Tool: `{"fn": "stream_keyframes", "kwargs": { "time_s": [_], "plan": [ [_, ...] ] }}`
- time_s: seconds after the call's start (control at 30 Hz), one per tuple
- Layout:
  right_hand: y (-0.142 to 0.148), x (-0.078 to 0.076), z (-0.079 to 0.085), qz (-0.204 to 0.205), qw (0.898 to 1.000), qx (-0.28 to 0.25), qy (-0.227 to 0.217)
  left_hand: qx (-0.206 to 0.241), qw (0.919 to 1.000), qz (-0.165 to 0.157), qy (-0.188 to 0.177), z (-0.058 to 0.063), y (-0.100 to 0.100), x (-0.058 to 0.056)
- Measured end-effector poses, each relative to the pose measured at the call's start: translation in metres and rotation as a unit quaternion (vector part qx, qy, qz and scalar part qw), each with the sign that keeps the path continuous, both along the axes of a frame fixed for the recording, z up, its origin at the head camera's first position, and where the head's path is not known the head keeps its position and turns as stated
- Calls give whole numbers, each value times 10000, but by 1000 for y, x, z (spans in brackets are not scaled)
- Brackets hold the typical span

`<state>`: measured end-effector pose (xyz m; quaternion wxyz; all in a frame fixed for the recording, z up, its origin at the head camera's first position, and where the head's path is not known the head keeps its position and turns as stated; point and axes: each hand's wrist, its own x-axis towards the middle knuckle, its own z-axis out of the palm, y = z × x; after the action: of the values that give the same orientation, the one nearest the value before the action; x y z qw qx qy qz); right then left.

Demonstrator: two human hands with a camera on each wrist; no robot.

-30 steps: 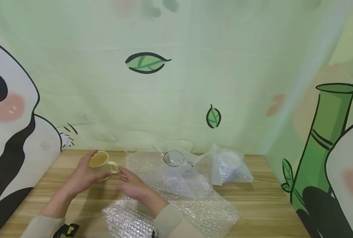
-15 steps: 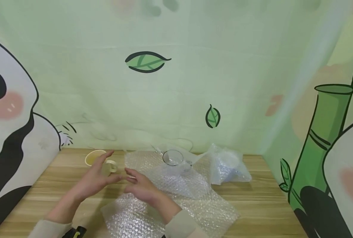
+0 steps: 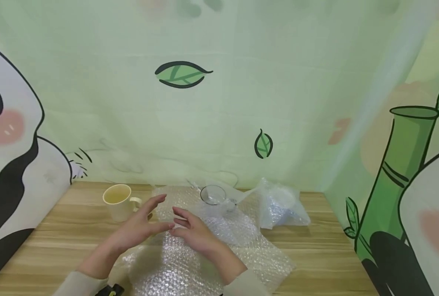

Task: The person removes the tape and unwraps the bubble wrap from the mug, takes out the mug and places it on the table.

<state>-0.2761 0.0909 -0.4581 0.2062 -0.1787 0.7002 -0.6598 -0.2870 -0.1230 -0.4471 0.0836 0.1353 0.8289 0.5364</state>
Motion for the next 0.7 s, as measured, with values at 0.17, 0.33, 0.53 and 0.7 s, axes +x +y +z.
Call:
{"fn": "stream_keyframes", "kwargs": {
  "time_s": [0.17,0.33,0.53,0.7],
  "plan": [
    [20,1,-1,-116,9999,41,119,112,9999,-52,-79,-6,15,-2],
    [43,2,-1,-363,9990,140,224,87,9999,-46,-55,-9,24,-1],
    [76,5,0,-734,9967,173,291,146,9998,-144,26,-12,33,-2],
    [99,6,-2,-1068,9939,178,228,225,9995,-161,130,-15,38,-2]
  ]
}}
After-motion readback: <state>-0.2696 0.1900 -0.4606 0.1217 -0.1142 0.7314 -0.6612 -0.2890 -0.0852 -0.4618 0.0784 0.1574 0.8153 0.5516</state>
